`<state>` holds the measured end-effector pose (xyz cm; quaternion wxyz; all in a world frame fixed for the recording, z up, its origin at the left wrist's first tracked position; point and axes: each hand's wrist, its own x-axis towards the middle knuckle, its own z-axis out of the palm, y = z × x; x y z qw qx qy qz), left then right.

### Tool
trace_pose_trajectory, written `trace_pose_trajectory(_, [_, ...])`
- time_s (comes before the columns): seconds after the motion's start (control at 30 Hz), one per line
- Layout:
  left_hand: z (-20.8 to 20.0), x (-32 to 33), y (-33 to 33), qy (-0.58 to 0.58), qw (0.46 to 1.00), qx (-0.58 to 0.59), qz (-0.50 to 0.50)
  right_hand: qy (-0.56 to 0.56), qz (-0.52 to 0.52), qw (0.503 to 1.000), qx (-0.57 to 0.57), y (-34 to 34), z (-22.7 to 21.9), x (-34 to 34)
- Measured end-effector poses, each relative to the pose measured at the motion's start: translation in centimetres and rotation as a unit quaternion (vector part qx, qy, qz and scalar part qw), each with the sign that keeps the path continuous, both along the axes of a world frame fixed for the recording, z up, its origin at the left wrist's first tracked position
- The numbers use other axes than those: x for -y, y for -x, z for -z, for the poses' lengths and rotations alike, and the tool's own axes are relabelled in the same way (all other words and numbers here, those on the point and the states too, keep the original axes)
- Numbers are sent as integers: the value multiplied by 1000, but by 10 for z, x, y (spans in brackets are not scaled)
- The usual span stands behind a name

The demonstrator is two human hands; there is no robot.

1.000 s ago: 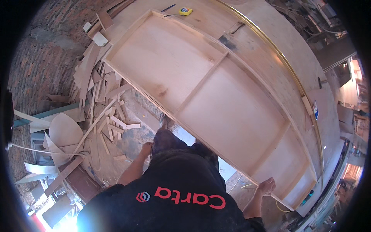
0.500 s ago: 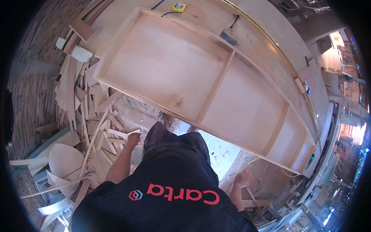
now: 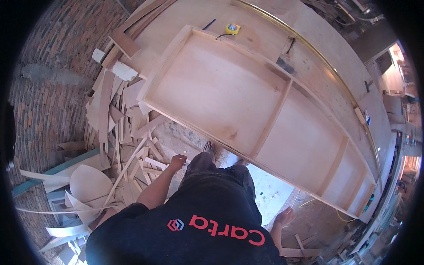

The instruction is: The person measures and marks a wooden frame with a tape measure and pen, then positions a wooden panel and secures it using a pneumatic nail gun. The person handles the frame, panel, and tools throughout the process.

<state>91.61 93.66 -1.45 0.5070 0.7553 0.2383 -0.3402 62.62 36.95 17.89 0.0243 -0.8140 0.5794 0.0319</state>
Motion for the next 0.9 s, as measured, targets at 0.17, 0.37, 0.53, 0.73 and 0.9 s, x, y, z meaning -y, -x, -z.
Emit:
trace_pose_trajectory(0.17, [-24,1,-24,-5,999,-20,43,-27,-7,999,44,4,7,-4])
trace_pose_trajectory(0.37, [44,-42,-32,39,975,-105,193,-3,133,990,54,13,-7,-53])
trace_pose_trajectory(0.53, [5,-13,-38,19,911,130,390,4,192,978,77,71,8,-103])
trace_pose_trajectory(0.73, [-44,76,-52,-46,893,34,447,-60,288,954,60,141,29,-141])
trace_pose_trajectory(0.9, [-24,157,-27,-100,789,172,582,-106,368,922,64,216,46,-141])
